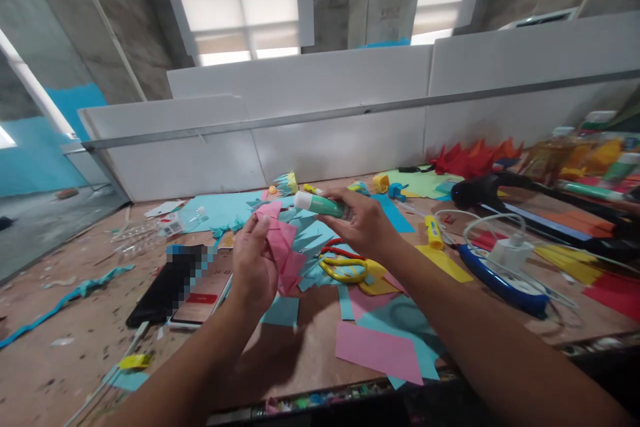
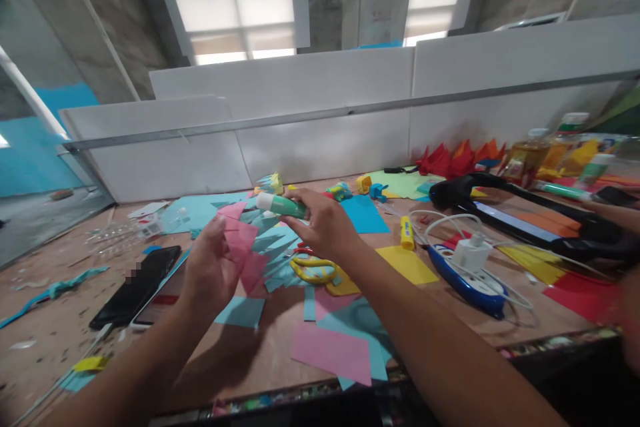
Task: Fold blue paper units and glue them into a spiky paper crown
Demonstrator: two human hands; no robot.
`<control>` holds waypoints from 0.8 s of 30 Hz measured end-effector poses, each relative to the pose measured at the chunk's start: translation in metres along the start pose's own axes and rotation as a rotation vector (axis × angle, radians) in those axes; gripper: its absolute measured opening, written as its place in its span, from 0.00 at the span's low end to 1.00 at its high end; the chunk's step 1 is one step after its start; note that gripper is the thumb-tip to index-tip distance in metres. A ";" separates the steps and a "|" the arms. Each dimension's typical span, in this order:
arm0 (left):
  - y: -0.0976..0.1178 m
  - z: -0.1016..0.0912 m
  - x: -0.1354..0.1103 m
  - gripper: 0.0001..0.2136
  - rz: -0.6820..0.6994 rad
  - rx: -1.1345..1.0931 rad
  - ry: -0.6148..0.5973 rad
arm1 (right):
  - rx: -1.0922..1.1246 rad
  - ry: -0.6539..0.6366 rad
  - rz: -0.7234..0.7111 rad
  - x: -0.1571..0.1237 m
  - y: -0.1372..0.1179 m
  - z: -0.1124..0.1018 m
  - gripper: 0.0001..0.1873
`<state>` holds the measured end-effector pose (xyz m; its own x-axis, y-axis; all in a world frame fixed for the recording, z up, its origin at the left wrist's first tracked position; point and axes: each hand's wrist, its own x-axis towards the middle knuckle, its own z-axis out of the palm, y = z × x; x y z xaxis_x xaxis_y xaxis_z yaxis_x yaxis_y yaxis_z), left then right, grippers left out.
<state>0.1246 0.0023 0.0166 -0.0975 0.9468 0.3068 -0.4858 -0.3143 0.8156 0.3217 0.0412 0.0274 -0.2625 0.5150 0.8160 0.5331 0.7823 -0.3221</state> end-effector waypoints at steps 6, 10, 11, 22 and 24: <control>0.006 -0.004 0.007 0.17 -0.145 -0.088 0.097 | -0.009 0.027 -0.050 -0.001 -0.002 0.000 0.19; 0.003 -0.008 0.012 0.13 -0.040 -0.082 0.109 | 0.006 0.104 -0.098 0.002 -0.009 -0.003 0.18; 0.002 -0.008 0.013 0.12 -0.041 -0.088 0.122 | 0.011 0.109 -0.098 0.003 -0.010 -0.004 0.17; 0.002 -0.009 0.012 0.15 -0.134 -0.015 0.072 | 0.020 0.067 -0.088 0.003 -0.021 -0.005 0.18; 0.001 -0.009 0.012 0.17 -0.083 0.039 0.034 | 0.005 0.045 -0.125 0.003 -0.029 -0.004 0.16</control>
<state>0.1152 0.0139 0.0164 -0.0877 0.9714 0.2207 -0.4594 -0.2361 0.8563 0.3089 0.0185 0.0415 -0.2899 0.3973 0.8707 0.4950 0.8409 -0.2189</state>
